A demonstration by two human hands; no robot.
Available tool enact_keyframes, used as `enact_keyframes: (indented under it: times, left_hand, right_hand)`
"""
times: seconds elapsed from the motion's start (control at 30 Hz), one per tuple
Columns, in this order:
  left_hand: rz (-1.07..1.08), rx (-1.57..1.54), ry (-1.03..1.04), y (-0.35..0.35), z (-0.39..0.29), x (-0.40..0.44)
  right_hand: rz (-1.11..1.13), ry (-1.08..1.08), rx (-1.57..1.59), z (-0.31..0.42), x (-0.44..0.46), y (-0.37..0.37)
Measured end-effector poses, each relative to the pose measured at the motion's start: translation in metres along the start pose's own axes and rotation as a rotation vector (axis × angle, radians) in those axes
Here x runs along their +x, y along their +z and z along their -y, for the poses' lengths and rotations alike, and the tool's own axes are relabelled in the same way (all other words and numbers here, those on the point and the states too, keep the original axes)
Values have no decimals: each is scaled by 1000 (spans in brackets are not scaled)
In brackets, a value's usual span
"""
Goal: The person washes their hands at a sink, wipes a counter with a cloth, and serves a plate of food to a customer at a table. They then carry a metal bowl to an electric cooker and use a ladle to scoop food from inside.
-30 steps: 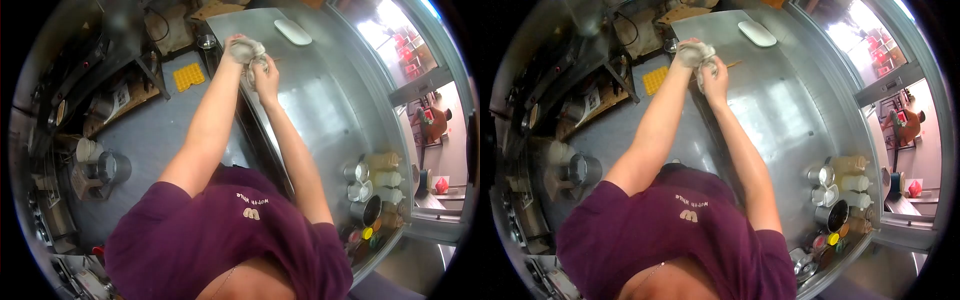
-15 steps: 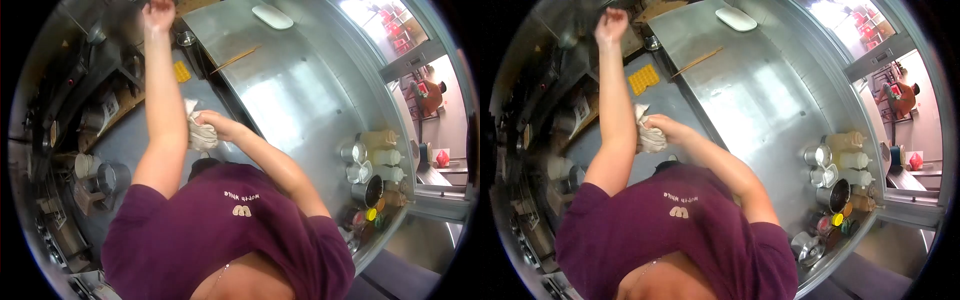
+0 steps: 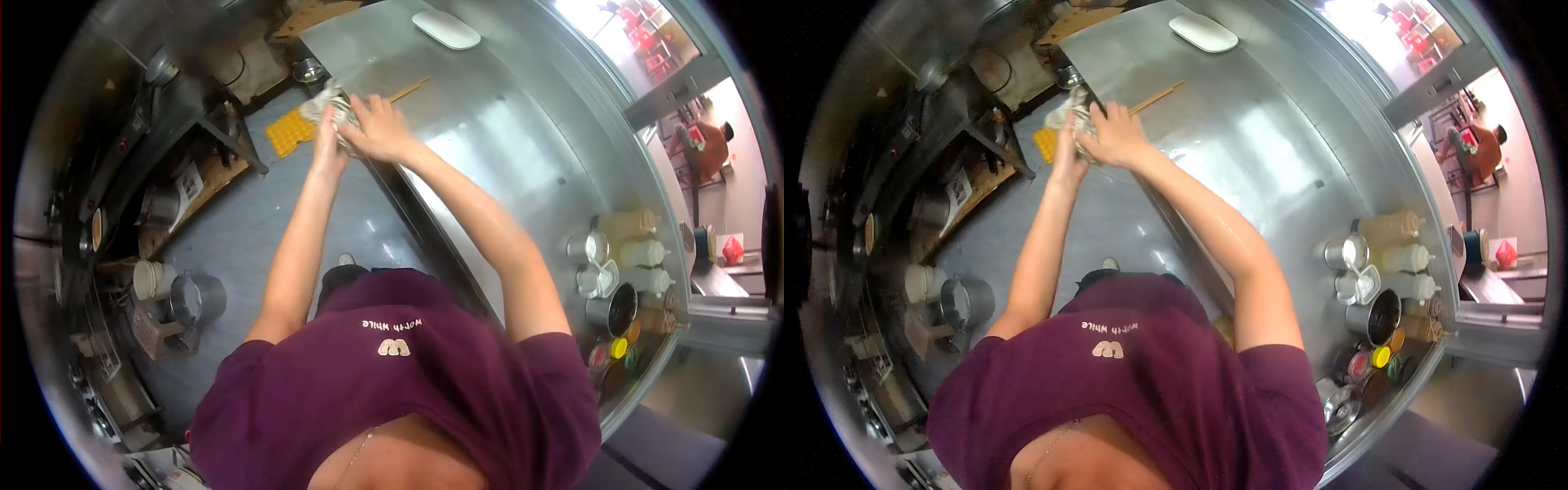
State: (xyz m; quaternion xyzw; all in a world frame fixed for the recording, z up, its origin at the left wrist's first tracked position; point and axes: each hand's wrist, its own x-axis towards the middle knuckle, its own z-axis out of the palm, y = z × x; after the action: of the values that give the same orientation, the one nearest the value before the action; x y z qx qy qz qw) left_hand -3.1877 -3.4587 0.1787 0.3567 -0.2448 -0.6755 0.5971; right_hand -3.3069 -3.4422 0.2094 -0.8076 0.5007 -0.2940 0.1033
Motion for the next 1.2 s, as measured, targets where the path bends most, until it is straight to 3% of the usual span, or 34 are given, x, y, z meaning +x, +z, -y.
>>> enact_keyframes:
  times: [0.03, 0.1, 0.13, 0.17, 0.23, 0.3, 0.37, 0.43, 0.5, 0.57, 0.63, 0.7, 0.77, 0.8, 0.83, 0.9, 0.93, 0.97, 1.03, 1.1, 1.2]
  left_hand:
    - [-107, -13, 106, -1, -4, 7]
    - [-216, 296, 604, 7, -13, 15]
    - [-226, 399, 665, 23, -18, 5]
    - [-54, 648, 465, 35, -24, -9]
    - [-54, 1274, 1274, 84, -11, -37]
    - [309, 1362, 1093, 113, 2, -54]
    - [529, 1368, 1110, 116, 17, -40]
    - [857, 1221, 660, 144, 6, -81]
    - [1024, 1117, 655, 166, 8, -129]
    - [1050, 1131, 860, 180, 3, -177]
    - [1130, 1037, 771, 182, 5, -198]
    - [989, 974, 964, 167, 26, -185]
    - [817, 981, 1169, 147, 45, -151]
    - [690, 1021, 1156, 141, 52, -129]
    - [562, 1054, 1134, 137, 58, -110]
    - [334, 655, 503, 133, 66, -83]
    - [241, 395, 289, 130, 73, -66]
    - [146, 140, 74, 129, 77, -54]
    - [341, -114, -146, 139, 66, -60]
    - [544, -353, -436, 142, 58, -73]
    - [592, -291, -526, 146, 54, -101]
  right_hand:
    - [31, 78, -14, -3, 5, -11]
    - [91, 226, -45, -14, 15, -36]
    - [127, 313, -99, -25, 19, -39]
    - [201, 282, -285, -35, 21, -41]
    - [370, 216, -645, -54, 24, -37]
    - [-105, -167, -718, -96, 16, -1]
    - [257, 48, -971, -75, 24, -26]
    - [199, 19, -1056, -91, 19, -23]
    - [167, 23, -1054, -103, 13, -19]
    - [158, 64, -974, -110, 11, -23]
    - [213, 296, -772, -115, 9, -35]
    - [259, 562, -526, -124, 11, -56]
    - [68, 729, -239, -148, 17, -64]
    - [-32, 806, -93, -161, 24, -68]
    - [51, 752, 121, -187, 36, -65]
    - [-285, 876, 840, -142, 38, -91]
    - [-473, 942, 1150, -111, 39, -101]
    - [-513, 916, 1381, -99, 47, -107]
    - [-613, 750, 1729, -92, 59, -108]
    - [-669, 752, 1856, -91, 66, -110]
    - [-713, 706, 1801, -104, 69, -128]
